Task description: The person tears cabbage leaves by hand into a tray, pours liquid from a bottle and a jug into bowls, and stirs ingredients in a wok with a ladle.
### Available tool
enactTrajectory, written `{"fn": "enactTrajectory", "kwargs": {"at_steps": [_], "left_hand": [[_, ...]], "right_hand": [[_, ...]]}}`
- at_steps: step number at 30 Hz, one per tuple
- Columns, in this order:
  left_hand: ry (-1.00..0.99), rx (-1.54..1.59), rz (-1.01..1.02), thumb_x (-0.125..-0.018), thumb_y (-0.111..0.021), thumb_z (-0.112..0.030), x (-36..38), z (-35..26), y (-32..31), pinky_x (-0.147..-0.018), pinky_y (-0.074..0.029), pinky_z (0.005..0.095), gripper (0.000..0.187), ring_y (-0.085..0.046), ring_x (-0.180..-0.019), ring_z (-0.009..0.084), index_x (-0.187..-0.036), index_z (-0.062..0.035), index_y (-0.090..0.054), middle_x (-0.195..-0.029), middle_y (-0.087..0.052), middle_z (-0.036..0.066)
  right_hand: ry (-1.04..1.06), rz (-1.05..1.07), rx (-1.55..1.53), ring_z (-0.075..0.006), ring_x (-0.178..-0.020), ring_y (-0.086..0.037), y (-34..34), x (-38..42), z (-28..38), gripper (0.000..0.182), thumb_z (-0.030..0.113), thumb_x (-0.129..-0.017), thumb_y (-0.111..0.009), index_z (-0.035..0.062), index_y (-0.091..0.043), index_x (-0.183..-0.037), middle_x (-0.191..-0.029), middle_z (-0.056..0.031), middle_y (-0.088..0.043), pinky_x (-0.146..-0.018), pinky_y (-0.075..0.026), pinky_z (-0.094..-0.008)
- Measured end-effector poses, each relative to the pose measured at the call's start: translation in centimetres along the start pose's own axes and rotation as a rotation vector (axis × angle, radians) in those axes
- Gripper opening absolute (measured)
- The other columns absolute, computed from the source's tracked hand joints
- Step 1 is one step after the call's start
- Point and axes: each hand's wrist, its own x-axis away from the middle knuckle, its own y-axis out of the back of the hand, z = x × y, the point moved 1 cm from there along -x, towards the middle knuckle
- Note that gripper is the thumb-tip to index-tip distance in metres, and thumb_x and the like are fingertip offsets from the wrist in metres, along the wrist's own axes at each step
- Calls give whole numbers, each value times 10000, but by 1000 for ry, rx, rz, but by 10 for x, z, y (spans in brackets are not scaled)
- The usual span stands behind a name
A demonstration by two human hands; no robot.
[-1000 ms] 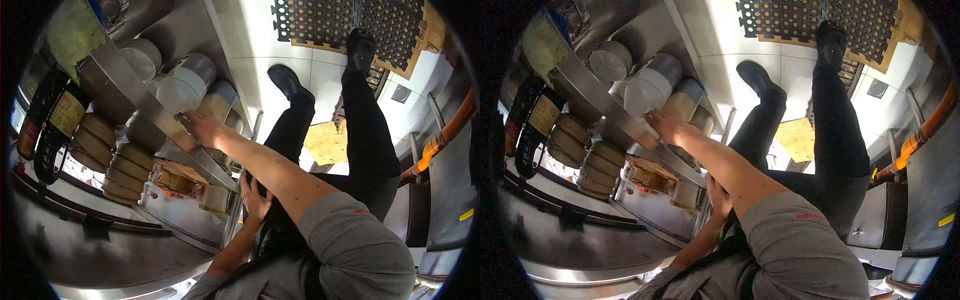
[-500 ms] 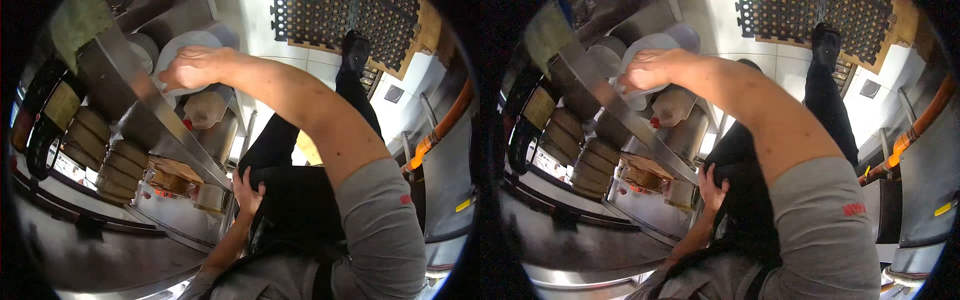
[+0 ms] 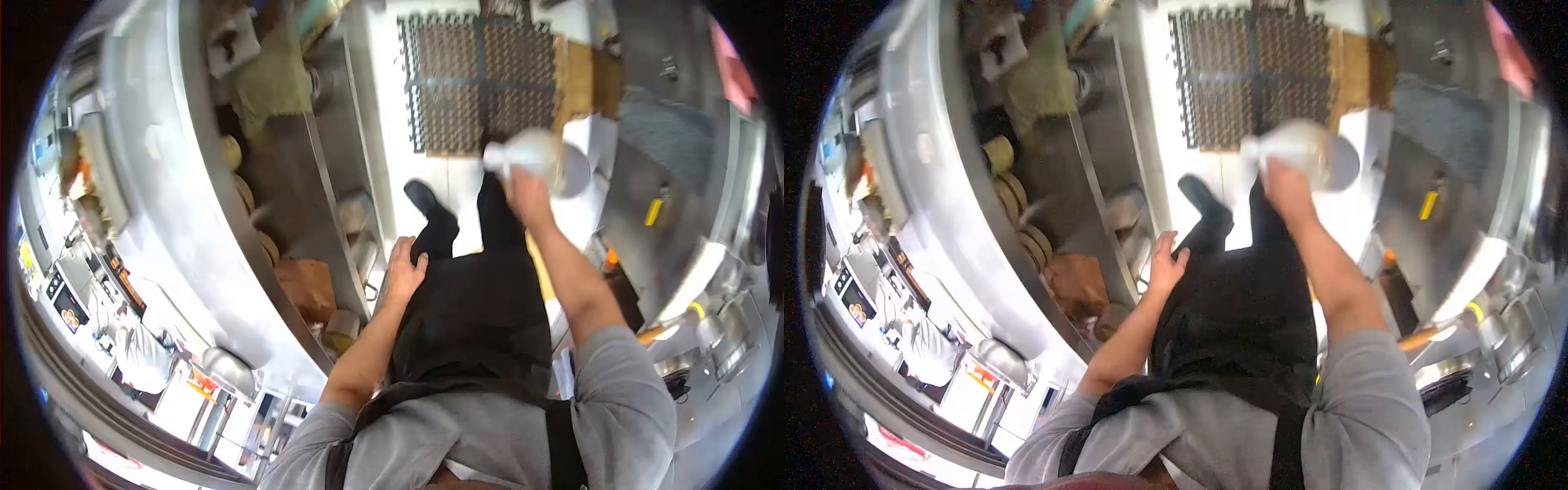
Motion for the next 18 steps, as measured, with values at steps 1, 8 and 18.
{"fn": "enactTrajectory", "kwargs": {"at_steps": [1,8,18], "left_hand": [[-144,-13,-60,-860,-609,-194,-16,-44,14,-1026,-394,426,457,-479,-1205,409,-1263,-9,-498,-1261,-523,231],[-918,-199,42,-916,-575,-282,-5,-340,115,-964,-446,443,490,-513,-1163,389,-1335,-58,-455,-1283,-488,214],[-1684,-564,-172,-775,-682,-226,52,-536,235,-499,-473,372,225,-551,-580,255,-708,-91,-515,-673,-487,59]], "right_hand": [[41,56,23,-472,-752,-611,25,21,7,249,260,-931,-541,14,-576,-911,-799,-276,-633,-674,-492,-553],[179,88,-166,-466,-766,-617,202,81,89,262,268,-903,-604,7,-576,-895,-761,-273,-630,-638,-492,-536],[469,-353,-561,-459,-792,-617,370,69,212,325,268,-843,-662,36,-556,-1045,-781,-247,-635,-638,-481,-486]]}}
